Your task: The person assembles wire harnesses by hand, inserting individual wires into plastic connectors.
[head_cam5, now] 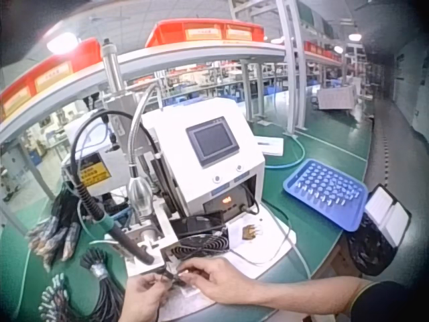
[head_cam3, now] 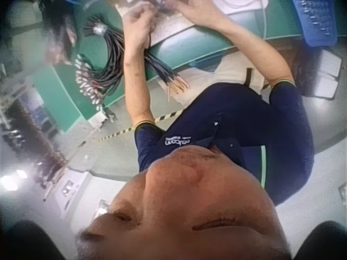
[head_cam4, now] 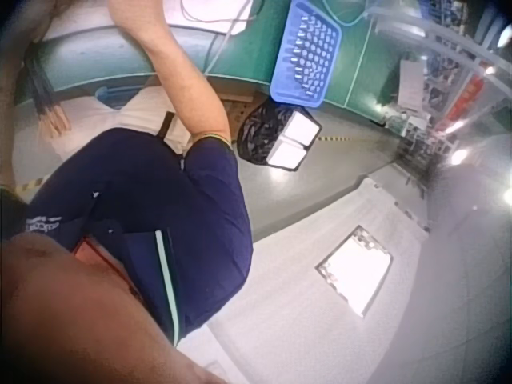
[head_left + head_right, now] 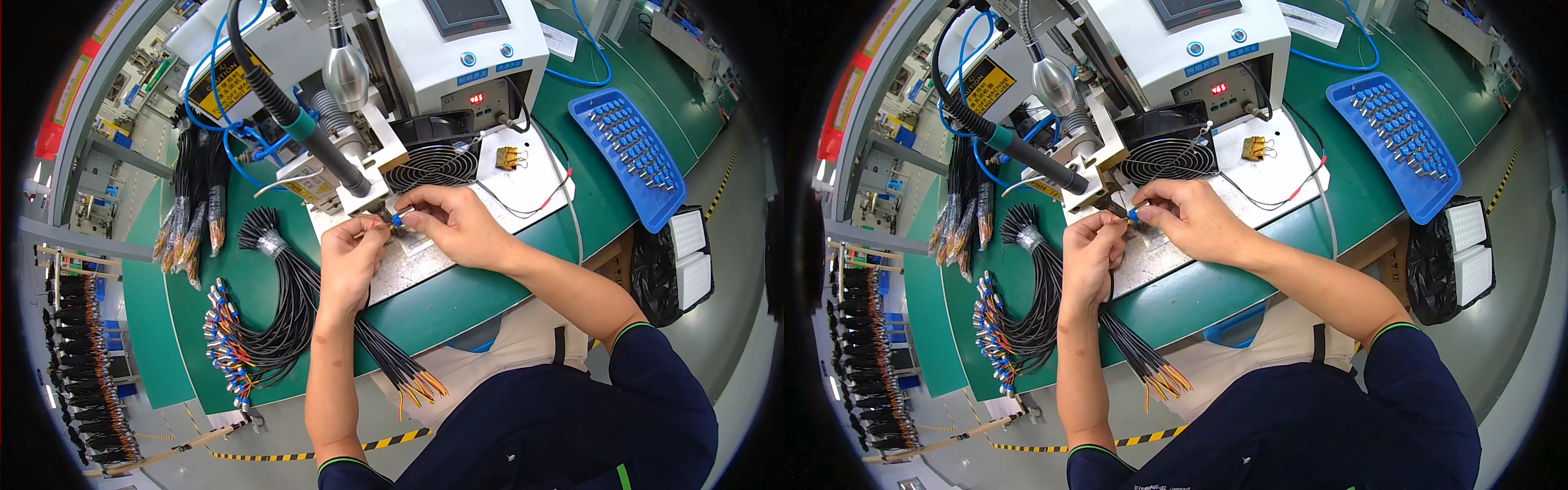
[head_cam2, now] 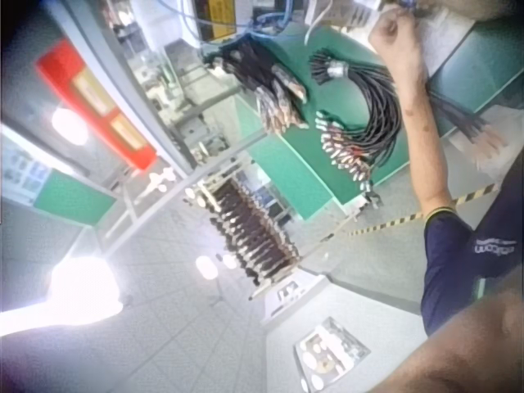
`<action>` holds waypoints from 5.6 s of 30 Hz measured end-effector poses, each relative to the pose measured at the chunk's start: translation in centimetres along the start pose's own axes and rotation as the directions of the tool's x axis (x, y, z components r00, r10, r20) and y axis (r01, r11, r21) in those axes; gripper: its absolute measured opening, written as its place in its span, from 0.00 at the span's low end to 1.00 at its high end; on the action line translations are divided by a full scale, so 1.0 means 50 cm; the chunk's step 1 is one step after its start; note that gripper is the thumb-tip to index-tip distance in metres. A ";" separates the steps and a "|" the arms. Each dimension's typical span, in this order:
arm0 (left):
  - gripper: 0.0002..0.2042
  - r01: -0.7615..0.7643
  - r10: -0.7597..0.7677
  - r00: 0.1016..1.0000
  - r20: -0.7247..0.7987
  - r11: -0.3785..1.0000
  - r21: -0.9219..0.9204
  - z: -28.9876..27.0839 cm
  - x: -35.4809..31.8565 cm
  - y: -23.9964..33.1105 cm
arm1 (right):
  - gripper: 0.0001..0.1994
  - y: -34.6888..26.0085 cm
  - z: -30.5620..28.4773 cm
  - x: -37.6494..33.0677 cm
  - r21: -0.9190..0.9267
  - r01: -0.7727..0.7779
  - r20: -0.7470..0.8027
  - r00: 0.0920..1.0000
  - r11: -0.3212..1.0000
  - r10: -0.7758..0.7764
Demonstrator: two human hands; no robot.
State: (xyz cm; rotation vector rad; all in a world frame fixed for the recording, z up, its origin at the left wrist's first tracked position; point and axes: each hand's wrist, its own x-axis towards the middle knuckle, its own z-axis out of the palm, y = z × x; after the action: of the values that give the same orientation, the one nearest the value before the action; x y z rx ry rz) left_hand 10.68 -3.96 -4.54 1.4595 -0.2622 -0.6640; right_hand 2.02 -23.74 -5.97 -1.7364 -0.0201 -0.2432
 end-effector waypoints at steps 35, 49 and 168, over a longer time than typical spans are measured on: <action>0.06 -0.001 0.004 1.000 0.015 0.983 -0.181 -0.023 -0.010 -0.007 | 0.12 0.004 0.000 -0.008 0.072 -0.047 0.048 0.998 0.996 0.044; 0.03 -0.054 0.059 0.997 0.048 0.993 -0.106 -0.025 0.009 -0.007 | 0.11 0.006 0.003 -0.005 0.054 -0.036 0.026 0.999 0.998 0.034; 0.08 -0.084 0.143 0.970 -0.197 0.955 0.284 -0.229 -0.319 0.133 | 0.17 -0.092 -0.019 -0.156 0.039 0.089 0.249 0.964 0.995 -0.096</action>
State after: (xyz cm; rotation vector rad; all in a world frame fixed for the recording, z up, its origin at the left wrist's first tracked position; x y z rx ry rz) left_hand 5.95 14.30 4.10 1.7530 -0.2748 -0.3806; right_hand -6.44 -22.86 -2.70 -1.7311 -0.2888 -0.0891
